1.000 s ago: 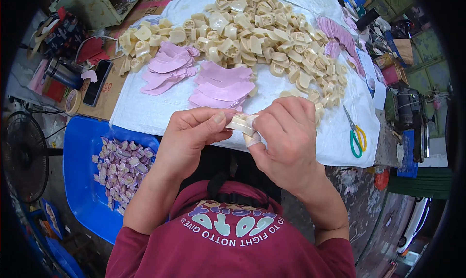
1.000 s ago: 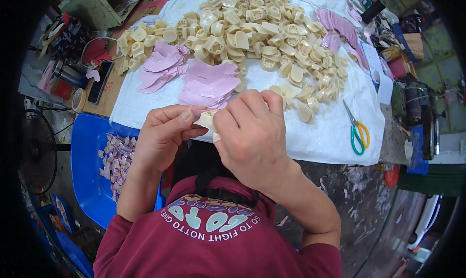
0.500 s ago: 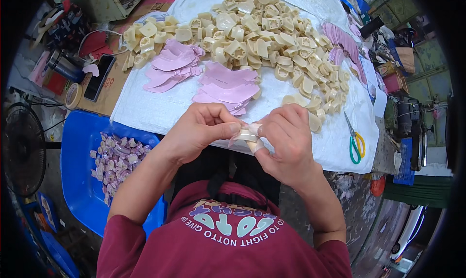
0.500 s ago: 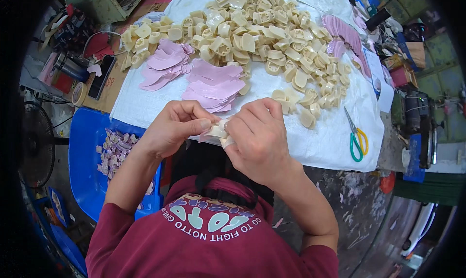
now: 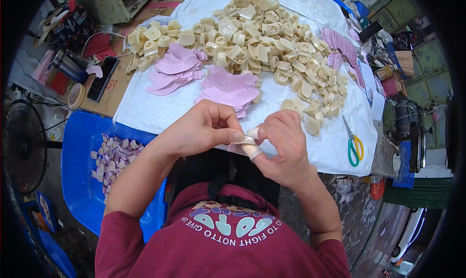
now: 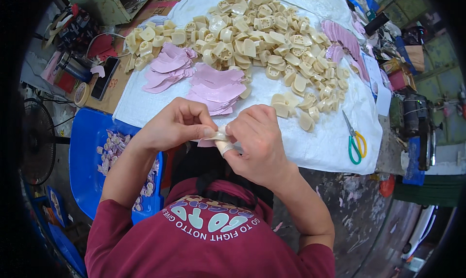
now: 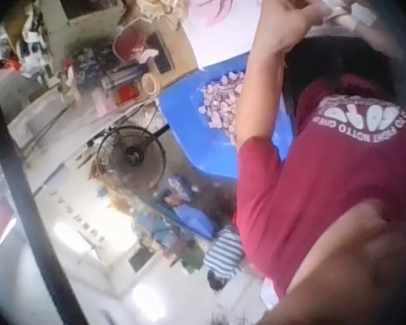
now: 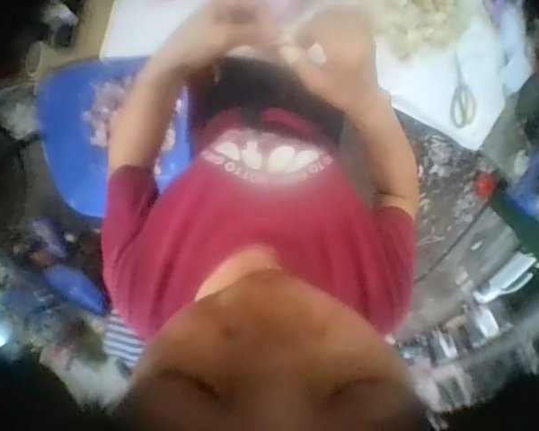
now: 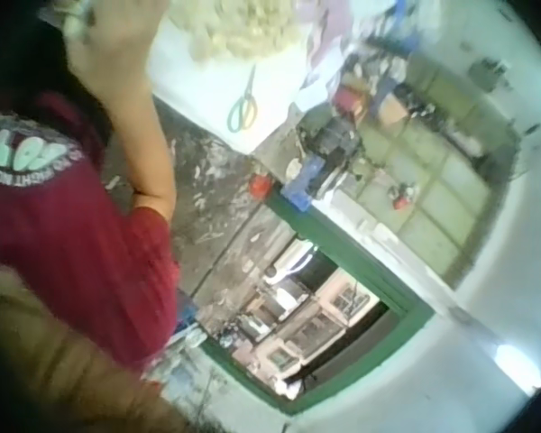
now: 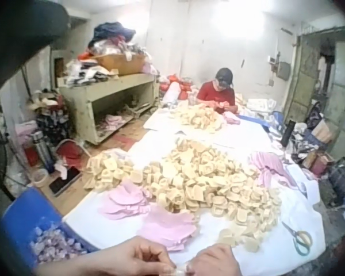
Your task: The person repeatedly picks up a pink fabric piece and a beige plastic mold, presses them together by hand, and places the assembled unit into a blue bin. The process is repetitive, involving manual pressing of the two components to form a finished item.
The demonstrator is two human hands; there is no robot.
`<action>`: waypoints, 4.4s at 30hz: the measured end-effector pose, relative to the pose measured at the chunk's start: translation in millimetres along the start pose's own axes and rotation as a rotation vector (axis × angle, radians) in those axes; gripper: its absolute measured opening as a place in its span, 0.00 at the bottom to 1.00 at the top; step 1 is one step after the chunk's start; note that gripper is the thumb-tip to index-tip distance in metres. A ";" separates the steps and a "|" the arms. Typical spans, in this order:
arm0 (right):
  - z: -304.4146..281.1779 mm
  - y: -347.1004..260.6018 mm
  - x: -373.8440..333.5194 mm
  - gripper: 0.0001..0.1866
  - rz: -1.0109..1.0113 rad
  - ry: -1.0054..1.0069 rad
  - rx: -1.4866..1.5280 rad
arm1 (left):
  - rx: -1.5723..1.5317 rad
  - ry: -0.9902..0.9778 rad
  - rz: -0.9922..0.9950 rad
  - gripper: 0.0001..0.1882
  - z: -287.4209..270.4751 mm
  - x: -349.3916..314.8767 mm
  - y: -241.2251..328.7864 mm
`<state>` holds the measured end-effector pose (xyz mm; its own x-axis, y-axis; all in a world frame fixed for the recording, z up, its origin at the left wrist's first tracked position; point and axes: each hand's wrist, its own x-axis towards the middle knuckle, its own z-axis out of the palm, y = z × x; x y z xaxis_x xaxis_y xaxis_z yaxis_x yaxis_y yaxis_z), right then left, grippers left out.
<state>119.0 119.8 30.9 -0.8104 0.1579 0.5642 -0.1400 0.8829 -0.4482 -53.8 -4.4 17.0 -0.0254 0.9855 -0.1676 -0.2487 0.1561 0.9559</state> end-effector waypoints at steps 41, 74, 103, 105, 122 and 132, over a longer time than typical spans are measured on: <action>0.8 17.7 -34.3 0.40 0.819 0.266 0.941 | 0.045 0.445 0.802 0.11 43.9 9.3 -20.4; 27.7 1.1 -27.3 0.20 0.436 0.143 0.306 | 0.740 0.689 0.680 0.10 51.4 11.1 -44.8; 14.6 20.1 -31.6 0.08 0.483 0.158 0.558 | -0.119 0.457 0.445 0.05 59.7 13.8 -44.4; 6.2 19.0 -23.6 0.07 0.388 0.091 0.412 | -0.085 0.484 0.474 0.05 60.8 16.1 -46.5; 5.3 23.3 -20.0 0.05 0.234 0.141 0.310 | 0.231 0.491 0.481 0.05 61.9 12.1 -37.5; -0.3 18.6 -11.2 0.06 0.205 0.232 0.217 | 0.506 0.565 0.538 0.09 62.8 13.9 -26.2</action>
<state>125.6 134.6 16.4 -0.6870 0.4394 0.5788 -0.1260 0.7123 -0.6904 13.2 9.3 4.8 -0.5160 0.7759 0.3629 0.3817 -0.1710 0.9083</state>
